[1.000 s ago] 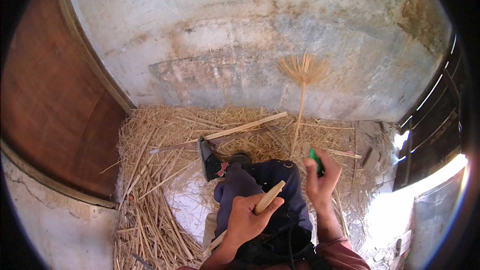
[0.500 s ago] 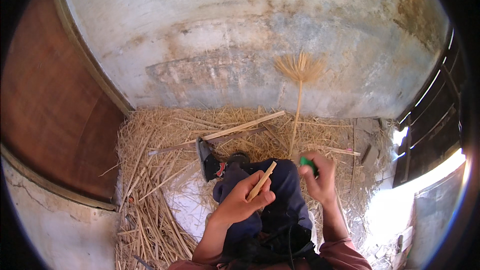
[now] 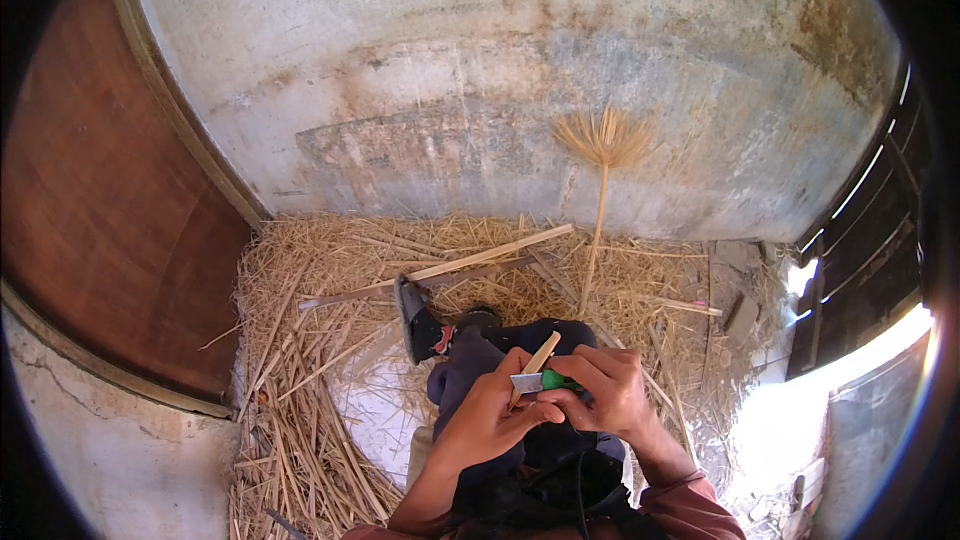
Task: The person carves a small piece of wood using a utility knife while sitting on the floor, occasionally checking the finished end of a nearby broom-like object.
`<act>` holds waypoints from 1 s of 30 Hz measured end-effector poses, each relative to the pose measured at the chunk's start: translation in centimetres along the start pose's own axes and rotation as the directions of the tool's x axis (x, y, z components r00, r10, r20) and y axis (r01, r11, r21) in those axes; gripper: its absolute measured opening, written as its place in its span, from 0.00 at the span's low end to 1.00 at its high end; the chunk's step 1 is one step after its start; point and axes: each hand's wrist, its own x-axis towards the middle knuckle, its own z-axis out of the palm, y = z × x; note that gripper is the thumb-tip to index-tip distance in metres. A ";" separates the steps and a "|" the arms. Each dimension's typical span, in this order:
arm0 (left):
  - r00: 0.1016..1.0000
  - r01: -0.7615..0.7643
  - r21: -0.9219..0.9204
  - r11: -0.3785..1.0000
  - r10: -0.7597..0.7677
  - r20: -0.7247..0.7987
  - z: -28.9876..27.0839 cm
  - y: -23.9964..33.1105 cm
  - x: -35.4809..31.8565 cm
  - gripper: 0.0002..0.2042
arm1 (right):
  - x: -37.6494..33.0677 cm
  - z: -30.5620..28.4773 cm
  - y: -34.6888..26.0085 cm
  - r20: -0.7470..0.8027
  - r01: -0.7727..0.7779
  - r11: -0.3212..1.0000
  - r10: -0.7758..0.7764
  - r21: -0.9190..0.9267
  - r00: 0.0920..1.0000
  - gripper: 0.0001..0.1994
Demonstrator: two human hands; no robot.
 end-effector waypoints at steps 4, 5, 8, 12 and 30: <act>0.998 -0.001 0.078 0.997 0.006 -0.065 0.6 1.1 0.4 0.21 | -0.3 0.2 0.1 -0.021 -0.035 0.999 0.035 -0.030 0.999 0.15; 0.997 0.025 0.132 0.991 -0.014 -0.082 0.8 2.0 0.4 0.20 | -0.4 0.2 0.1 -0.029 -0.050 0.998 0.048 -0.036 0.998 0.15; 0.993 0.029 0.224 0.974 -0.002 -0.118 1.1 2.3 0.4 0.19 | -0.3 0.3 0.1 -0.059 -0.071 0.996 0.068 -0.053 0.996 0.15; 0.993 0.020 0.276 0.961 0.013 -0.118 1.1 2.4 0.4 0.18 | -0.4 0.5 0.0 -0.095 -0.077 0.995 0.070 -0.066 0.993 0.14; 0.968 0.032 0.103 0.994 -0.005 -0.251 1.5 1.3 1.0 0.18 | -0.7 1.3 0.8 -0.254 -0.380 0.900 0.428 0.215 0.868 0.14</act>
